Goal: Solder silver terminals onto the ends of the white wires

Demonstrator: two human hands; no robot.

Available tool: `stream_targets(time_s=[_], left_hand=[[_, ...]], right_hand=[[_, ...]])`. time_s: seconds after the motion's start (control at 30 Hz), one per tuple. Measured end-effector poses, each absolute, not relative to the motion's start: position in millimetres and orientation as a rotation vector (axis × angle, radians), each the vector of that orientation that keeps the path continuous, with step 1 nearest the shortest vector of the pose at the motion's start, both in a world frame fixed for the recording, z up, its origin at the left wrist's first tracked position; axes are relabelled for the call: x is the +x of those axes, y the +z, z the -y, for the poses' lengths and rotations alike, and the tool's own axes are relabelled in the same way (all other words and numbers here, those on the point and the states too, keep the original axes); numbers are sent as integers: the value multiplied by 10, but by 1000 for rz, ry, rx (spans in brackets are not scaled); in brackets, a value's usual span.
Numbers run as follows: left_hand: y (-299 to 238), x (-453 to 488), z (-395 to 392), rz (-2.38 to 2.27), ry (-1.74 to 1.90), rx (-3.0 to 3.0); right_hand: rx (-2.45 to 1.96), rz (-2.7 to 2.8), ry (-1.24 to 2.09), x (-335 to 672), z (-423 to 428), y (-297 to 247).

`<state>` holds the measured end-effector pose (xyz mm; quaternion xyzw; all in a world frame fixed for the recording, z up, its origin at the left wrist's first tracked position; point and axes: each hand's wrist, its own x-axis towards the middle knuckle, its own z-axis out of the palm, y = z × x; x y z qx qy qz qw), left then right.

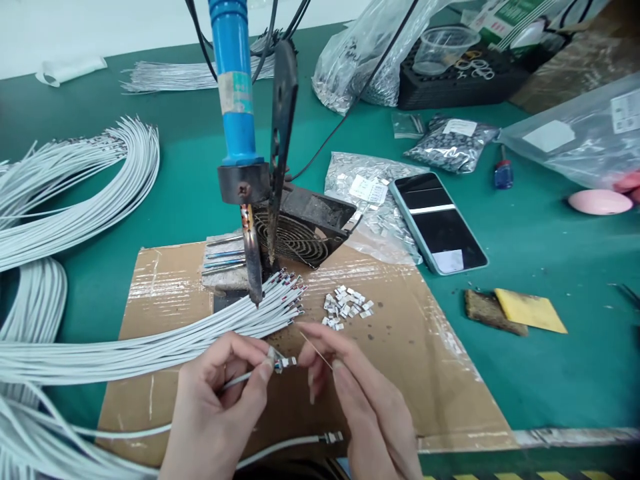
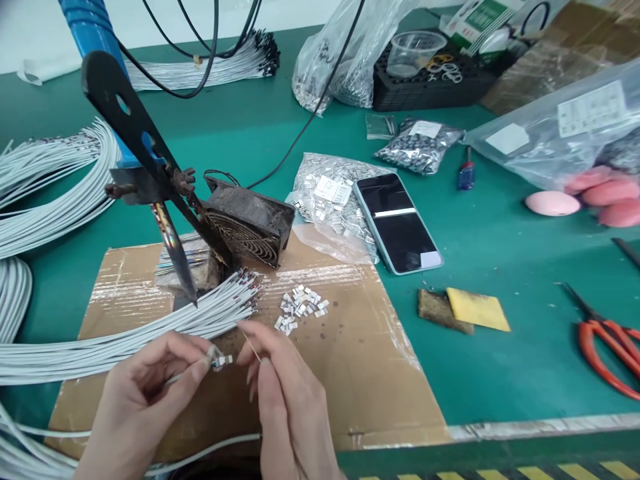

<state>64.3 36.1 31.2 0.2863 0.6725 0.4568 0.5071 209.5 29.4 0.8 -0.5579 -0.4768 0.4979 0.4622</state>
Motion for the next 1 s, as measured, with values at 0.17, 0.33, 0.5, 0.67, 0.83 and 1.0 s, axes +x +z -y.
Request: stream_targets(time_s=[0.17, 0.33, 0.5, 0.67, 0.83, 1.0], left_hand=[[297, 609, -433, -1671, 1133, 696], [299, 564, -497, -1681, 1160, 708], [305, 546, -550, -1669, 1183, 678], [338, 562, -588, -1652, 1218, 660], [317, 523, -609, -1624, 1213, 676], [248, 409, -635, -1565, 1136, 790]], right_hand=[[-1453, 1250, 1137, 2110, -348, 10], [-1332, 1335, 1066, 2082, -474, 47], [-1255, 1284, 1134, 1984, -520, 59], [-1272, 1246, 1187, 1934, -551, 107], [-1329, 1188, 1193, 1919, -582, 163], [-1351, 1163, 1210, 1925, -618, 175]])
